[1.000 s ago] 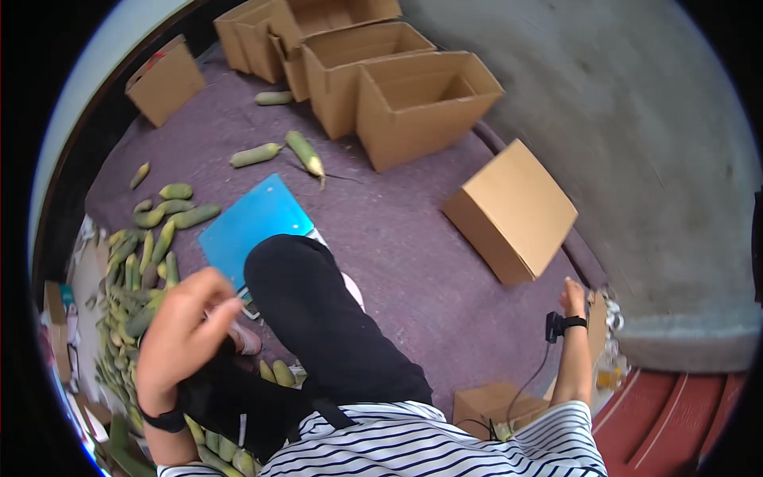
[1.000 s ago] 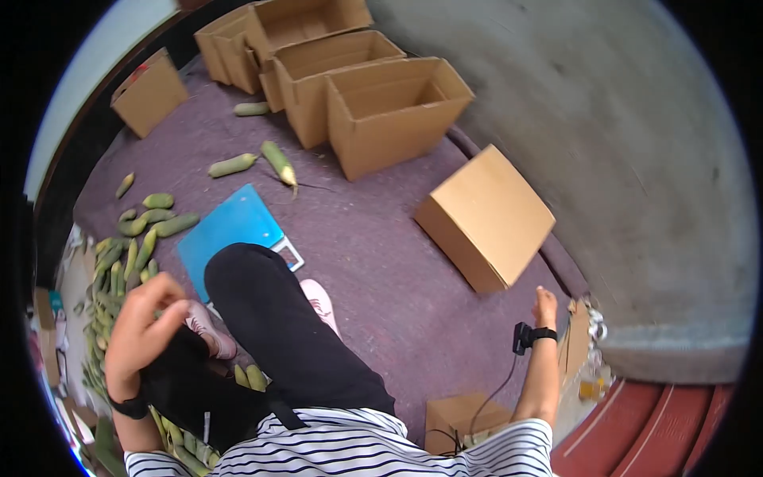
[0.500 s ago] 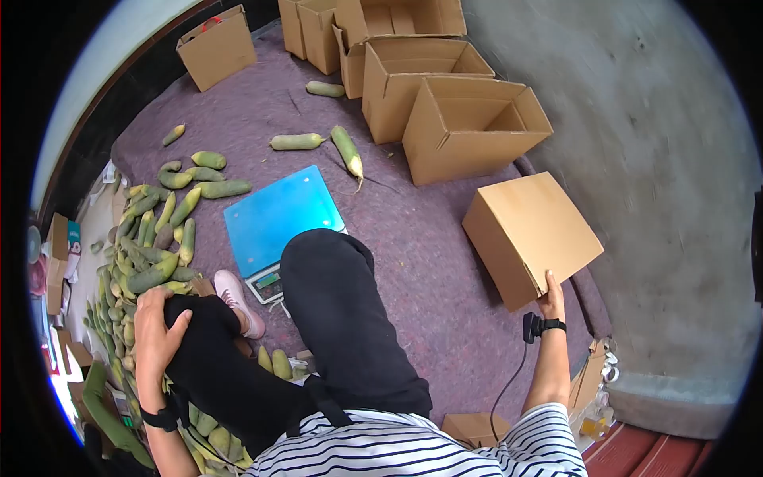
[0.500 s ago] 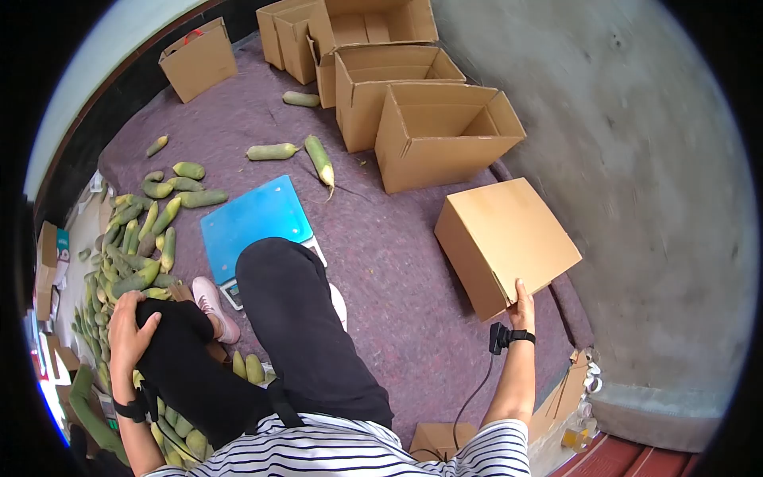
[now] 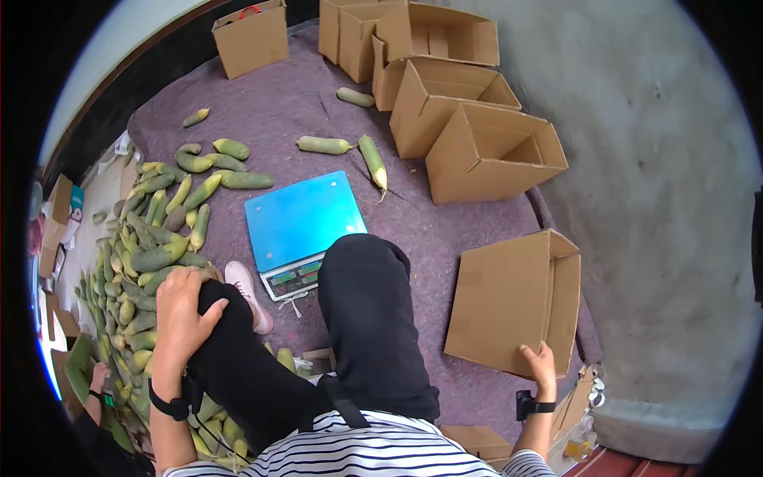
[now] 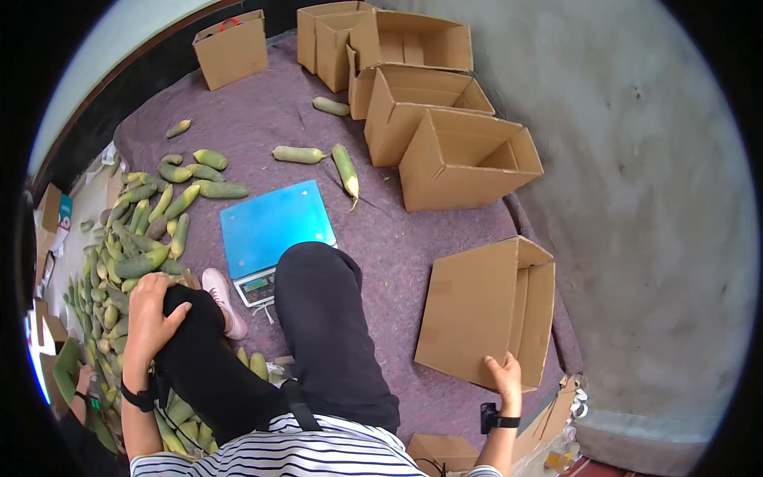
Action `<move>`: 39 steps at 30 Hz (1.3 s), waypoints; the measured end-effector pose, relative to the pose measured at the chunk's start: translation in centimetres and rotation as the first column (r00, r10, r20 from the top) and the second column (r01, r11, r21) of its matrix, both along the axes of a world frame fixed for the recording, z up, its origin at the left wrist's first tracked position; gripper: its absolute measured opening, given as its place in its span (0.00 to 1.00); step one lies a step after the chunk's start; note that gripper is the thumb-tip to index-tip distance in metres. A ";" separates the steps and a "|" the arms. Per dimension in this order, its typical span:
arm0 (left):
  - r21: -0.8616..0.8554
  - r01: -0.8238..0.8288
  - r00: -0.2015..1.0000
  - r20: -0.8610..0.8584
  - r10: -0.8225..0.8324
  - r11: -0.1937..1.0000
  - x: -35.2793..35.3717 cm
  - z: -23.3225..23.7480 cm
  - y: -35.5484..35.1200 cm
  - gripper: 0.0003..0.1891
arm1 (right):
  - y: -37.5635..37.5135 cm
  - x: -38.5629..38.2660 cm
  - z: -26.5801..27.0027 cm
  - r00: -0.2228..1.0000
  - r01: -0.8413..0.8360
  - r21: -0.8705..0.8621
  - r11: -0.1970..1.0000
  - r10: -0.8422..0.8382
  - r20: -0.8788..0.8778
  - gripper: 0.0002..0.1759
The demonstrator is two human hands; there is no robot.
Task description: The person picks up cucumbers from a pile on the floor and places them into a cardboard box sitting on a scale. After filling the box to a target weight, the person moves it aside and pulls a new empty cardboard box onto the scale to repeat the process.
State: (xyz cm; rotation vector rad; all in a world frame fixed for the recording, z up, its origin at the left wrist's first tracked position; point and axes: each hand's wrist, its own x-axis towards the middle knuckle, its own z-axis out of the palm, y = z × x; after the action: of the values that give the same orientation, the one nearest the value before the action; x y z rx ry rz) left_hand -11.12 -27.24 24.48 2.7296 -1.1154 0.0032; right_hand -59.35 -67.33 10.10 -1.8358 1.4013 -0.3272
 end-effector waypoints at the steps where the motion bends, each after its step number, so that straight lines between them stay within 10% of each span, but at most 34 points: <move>1: -0.010 0.008 1.000 -0.023 -0.009 1.000 0.0 0.2 0.0 0.21 | 0.9 1.4 0.6 1.000 0.009 -0.045 0.999 -0.011 -0.028 0.21; 4: -0.049 0.077 0.995 -0.056 -0.080 0.996 0.7 0.1 0.9 0.22 | 2.7 6.3 4.1 0.869 -0.158 -0.198 0.967 0.042 -0.493 0.18; 13: -0.221 0.118 0.990 -0.044 -0.131 0.968 1.2 -0.7 4.0 0.22 | 6.1 13.1 14.4 0.835 -0.550 -0.357 0.755 0.481 -0.268 0.11; 26: -0.399 0.099 0.988 -0.066 -0.136 0.911 1.1 -1.3 6.4 0.19 | 4.9 38.5 12.5 0.297 -0.818 -0.575 0.024 0.873 -0.387 0.13; 31: -0.747 -0.398 0.856 -0.511 -0.076 0.532 0.9 -4.6 11.2 0.12 | 4.5 44.1 10.3 0.241 -0.798 -0.599 -0.064 0.877 -0.415 0.12; 34: -0.679 -0.637 0.743 -0.667 0.055 0.364 0.8 -8.2 16.5 0.11 | 4.5 45.3 11.7 0.218 -0.859 -0.507 -0.071 0.846 -0.487 0.13; 39: -0.439 -0.788 0.612 -0.641 0.464 0.433 -0.7 -18.1 26.9 0.12 | 8.2 45.5 15.6 0.300 -0.827 -0.562 -0.017 0.832 -0.467 0.19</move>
State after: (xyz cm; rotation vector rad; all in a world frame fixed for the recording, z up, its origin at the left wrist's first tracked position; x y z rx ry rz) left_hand -11.82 -0.34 6.34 2.0834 0.1602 -0.0578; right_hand -13.82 -59.17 25.67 -2.9874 -0.2817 -0.2413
